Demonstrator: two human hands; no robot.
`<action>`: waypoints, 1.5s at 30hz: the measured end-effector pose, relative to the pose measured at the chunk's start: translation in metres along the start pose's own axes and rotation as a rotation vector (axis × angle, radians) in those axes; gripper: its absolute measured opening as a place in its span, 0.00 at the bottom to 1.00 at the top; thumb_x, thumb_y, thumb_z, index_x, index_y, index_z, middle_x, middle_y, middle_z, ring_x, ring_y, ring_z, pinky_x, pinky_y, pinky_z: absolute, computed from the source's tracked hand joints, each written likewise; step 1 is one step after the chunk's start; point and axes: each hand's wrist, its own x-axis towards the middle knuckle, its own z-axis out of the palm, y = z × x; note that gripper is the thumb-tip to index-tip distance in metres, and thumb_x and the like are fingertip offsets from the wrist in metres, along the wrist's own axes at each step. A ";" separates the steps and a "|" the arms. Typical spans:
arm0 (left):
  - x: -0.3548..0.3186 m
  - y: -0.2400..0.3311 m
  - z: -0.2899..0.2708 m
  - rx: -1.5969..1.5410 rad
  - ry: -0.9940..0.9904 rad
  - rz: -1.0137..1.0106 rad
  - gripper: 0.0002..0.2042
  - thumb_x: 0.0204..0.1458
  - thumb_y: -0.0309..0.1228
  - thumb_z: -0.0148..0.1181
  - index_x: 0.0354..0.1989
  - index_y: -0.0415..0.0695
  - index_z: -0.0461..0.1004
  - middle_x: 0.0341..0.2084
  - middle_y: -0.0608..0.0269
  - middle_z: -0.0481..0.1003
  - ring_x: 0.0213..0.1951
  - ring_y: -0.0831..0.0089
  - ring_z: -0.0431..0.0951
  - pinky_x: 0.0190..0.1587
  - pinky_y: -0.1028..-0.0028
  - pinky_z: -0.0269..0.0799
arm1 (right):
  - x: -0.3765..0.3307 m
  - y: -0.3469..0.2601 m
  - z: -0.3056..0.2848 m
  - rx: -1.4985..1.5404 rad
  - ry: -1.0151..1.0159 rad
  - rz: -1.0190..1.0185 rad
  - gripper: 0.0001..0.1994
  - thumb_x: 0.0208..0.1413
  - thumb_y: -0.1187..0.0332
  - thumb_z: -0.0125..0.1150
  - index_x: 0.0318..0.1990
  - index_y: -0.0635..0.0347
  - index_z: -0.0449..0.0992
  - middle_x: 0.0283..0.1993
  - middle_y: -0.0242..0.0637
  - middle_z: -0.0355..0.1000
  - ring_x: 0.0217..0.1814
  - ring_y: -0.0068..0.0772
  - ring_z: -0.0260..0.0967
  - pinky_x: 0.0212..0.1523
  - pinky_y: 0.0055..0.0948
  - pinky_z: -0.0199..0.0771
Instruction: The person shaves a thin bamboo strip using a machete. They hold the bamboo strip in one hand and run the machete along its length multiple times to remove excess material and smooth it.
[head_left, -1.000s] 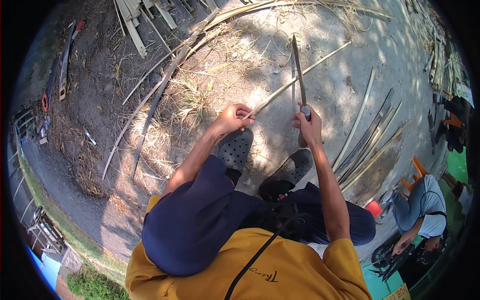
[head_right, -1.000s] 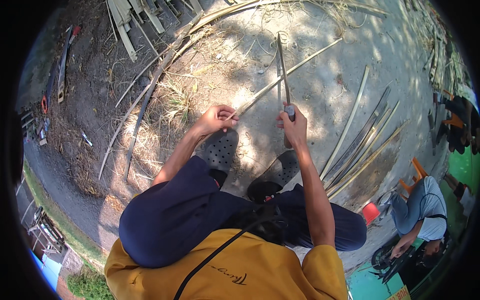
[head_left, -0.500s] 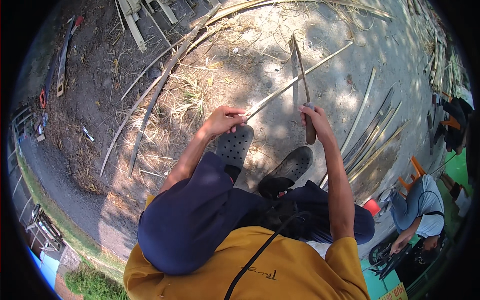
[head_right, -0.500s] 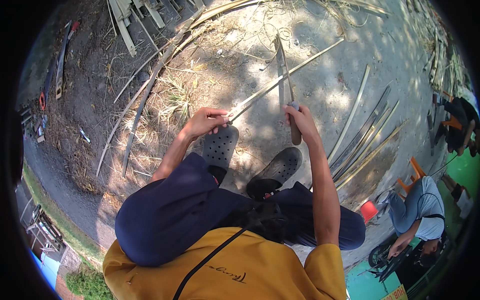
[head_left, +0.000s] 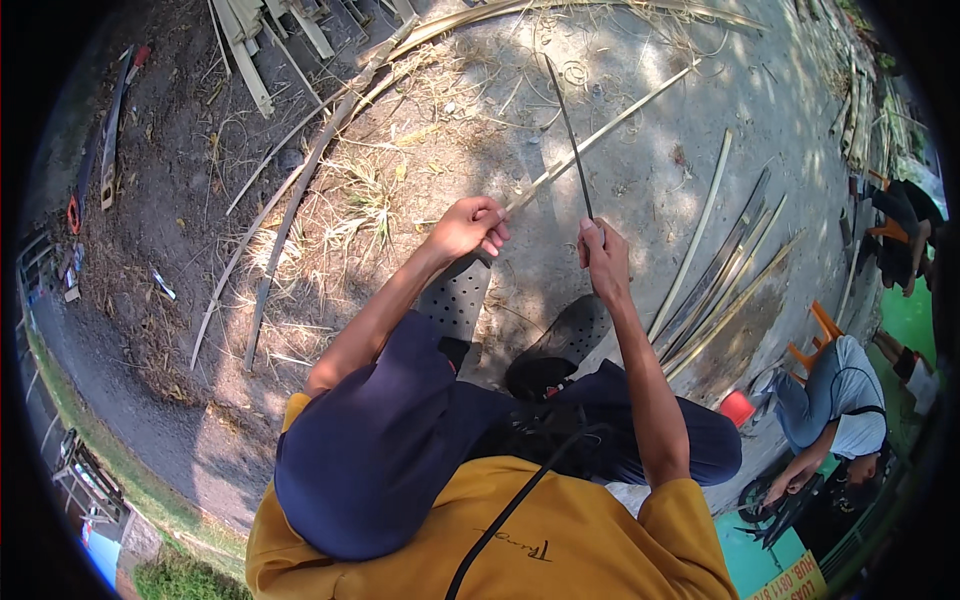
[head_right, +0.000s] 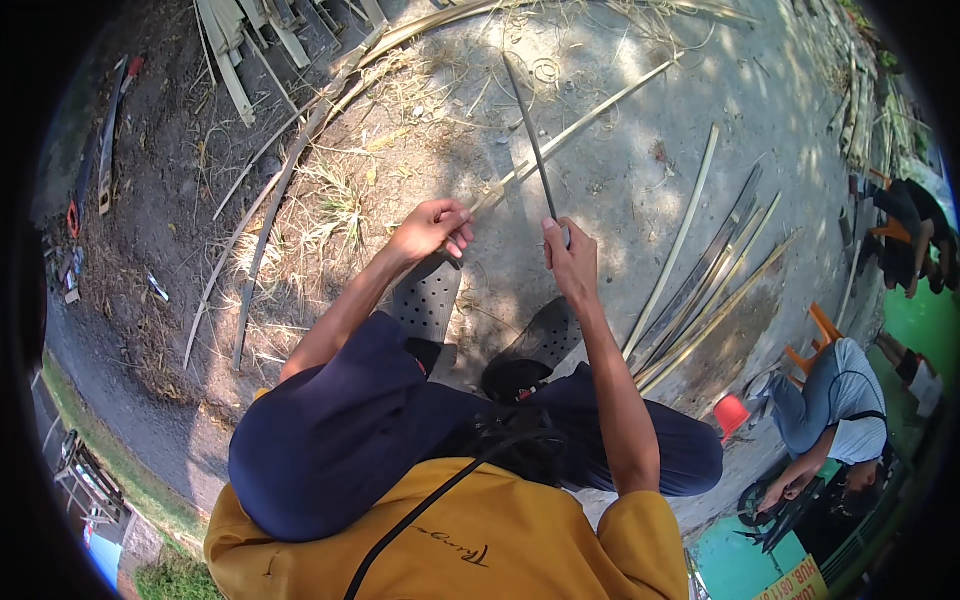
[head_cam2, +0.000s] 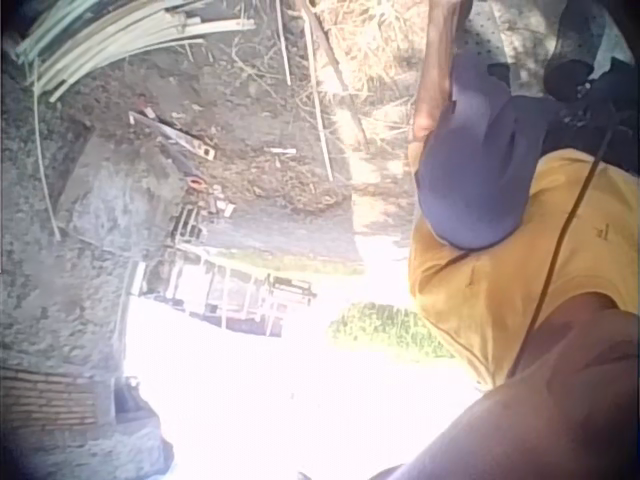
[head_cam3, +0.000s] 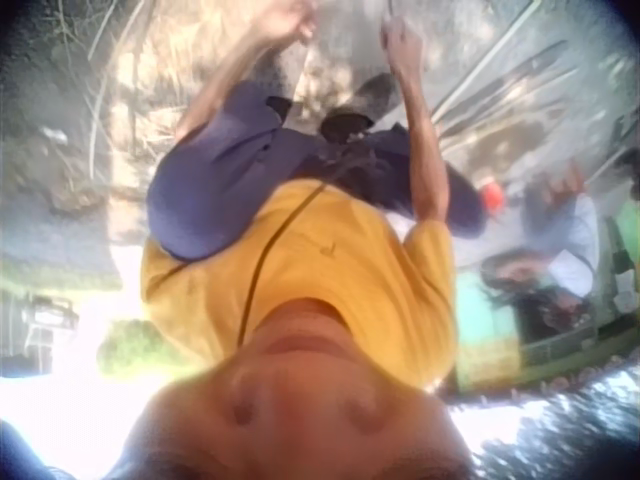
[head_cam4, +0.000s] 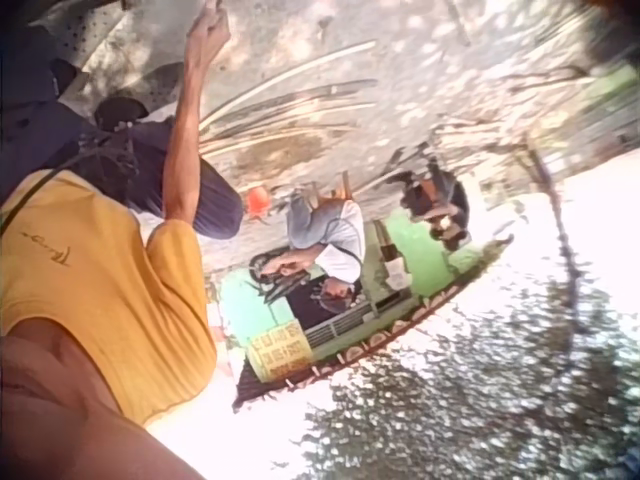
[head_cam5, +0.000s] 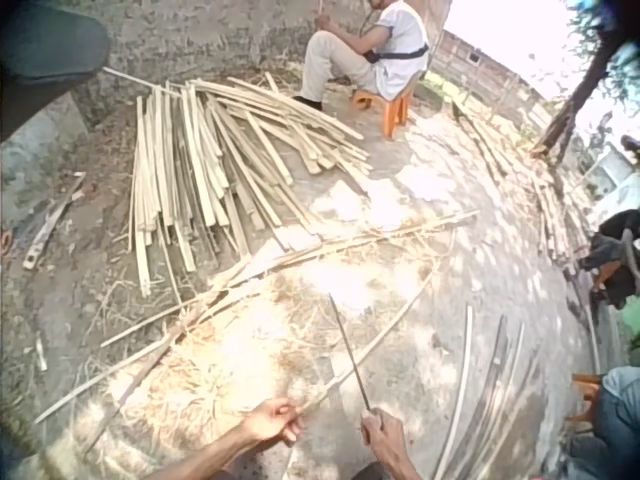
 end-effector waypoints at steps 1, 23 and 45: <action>-0.002 0.002 0.004 0.059 0.038 -0.059 0.11 0.71 0.32 0.52 0.51 0.38 0.75 0.28 0.60 0.80 0.25 0.80 0.77 0.25 0.79 0.75 | -0.002 0.006 0.003 0.001 -0.002 -0.019 0.23 0.70 0.49 0.56 0.34 0.62 0.76 0.17 0.29 0.68 0.20 0.20 0.65 0.25 0.27 0.63; 0.005 -0.037 0.022 0.181 0.147 0.051 0.16 0.74 0.40 0.46 0.32 0.47 0.68 0.20 0.76 0.61 0.23 0.83 0.59 0.27 0.76 0.56 | 0.003 0.006 0.043 -0.557 -0.014 -0.222 0.29 0.63 0.38 0.59 0.34 0.61 0.80 0.20 0.51 0.75 0.28 0.59 0.79 0.32 0.52 0.76; 0.000 -0.037 0.025 0.318 0.251 0.089 0.16 0.69 0.35 0.49 0.30 0.39 0.73 0.20 0.64 0.69 0.26 0.73 0.66 0.32 0.67 0.64 | -0.003 0.009 0.050 -0.551 -0.002 -0.332 0.29 0.62 0.39 0.61 0.38 0.61 0.80 0.23 0.51 0.76 0.29 0.60 0.79 0.31 0.52 0.76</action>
